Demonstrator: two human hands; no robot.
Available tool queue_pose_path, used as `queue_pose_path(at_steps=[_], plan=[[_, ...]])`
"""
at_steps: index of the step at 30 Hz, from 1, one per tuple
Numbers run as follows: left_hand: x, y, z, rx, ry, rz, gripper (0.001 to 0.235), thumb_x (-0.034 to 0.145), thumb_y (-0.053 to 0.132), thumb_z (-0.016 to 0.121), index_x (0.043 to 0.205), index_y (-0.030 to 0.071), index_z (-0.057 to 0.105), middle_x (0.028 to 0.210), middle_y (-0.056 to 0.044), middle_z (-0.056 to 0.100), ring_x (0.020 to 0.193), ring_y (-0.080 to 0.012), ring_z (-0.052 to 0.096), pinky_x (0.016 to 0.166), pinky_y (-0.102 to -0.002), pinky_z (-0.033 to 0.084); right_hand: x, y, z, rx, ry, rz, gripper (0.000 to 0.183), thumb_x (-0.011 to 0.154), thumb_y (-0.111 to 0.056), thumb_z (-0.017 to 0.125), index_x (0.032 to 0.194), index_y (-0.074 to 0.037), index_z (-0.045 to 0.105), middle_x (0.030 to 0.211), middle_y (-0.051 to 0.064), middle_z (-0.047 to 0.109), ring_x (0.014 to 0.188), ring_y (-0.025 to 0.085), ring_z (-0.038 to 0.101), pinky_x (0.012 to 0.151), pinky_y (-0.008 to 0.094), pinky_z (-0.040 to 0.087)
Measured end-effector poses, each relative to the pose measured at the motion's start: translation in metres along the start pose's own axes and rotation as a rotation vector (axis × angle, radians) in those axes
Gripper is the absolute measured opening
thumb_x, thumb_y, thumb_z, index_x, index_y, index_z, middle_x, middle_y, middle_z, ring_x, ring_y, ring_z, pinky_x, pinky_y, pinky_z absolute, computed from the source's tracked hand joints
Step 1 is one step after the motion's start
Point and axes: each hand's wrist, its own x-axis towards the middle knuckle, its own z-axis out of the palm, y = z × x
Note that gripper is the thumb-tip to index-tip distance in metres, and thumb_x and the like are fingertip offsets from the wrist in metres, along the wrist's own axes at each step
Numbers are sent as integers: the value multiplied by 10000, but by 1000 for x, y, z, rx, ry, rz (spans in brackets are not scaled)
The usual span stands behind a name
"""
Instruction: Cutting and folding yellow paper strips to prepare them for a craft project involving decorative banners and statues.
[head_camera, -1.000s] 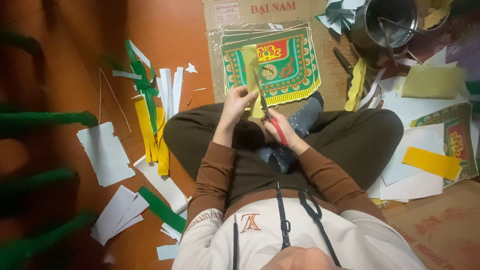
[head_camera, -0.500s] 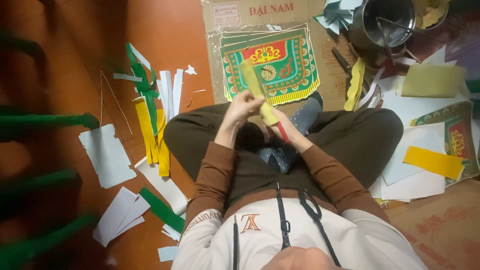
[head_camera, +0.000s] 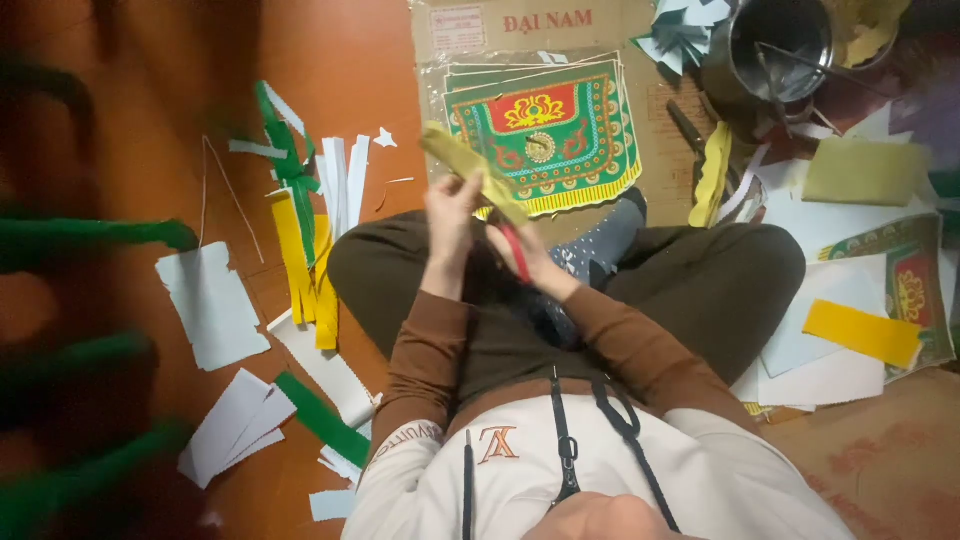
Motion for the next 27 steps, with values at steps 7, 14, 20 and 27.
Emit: queue_pose_path(at_steps=[7,14,20,27], plan=[[30,49,-55,-155,156,184,257,837,151,817,872,-32,639,732,-125,652,609,-214,718,574,-367,632,64,-21,54,79,-154,81,453,914,-271,752,1261,-7,628,1100,255,687,975,312,692,917,461,511],[41,45,-64,-219,81,125,241,847,134,809,919,-40,657,800,-147,678,691,-261,741,614,-421,651,71,1,36,247,-362,108,452,978,-256,671,1343,-18,550,1016,217,686,854,256,699,740,418,585],[35,57,-66,-180,5,84,208,835,97,806,905,-45,670,772,-138,664,664,-255,737,591,-404,651,84,-15,16,196,-580,-22,398,959,-368,632,1165,-29,597,980,166,639,899,235,619,845,401,511],[32,62,-66,-29,-149,63,190,786,70,821,878,-38,694,692,-124,652,596,-200,700,518,-324,623,79,-70,-9,43,-648,42,446,921,-423,676,1086,-58,482,822,159,542,747,254,569,661,429,506]])
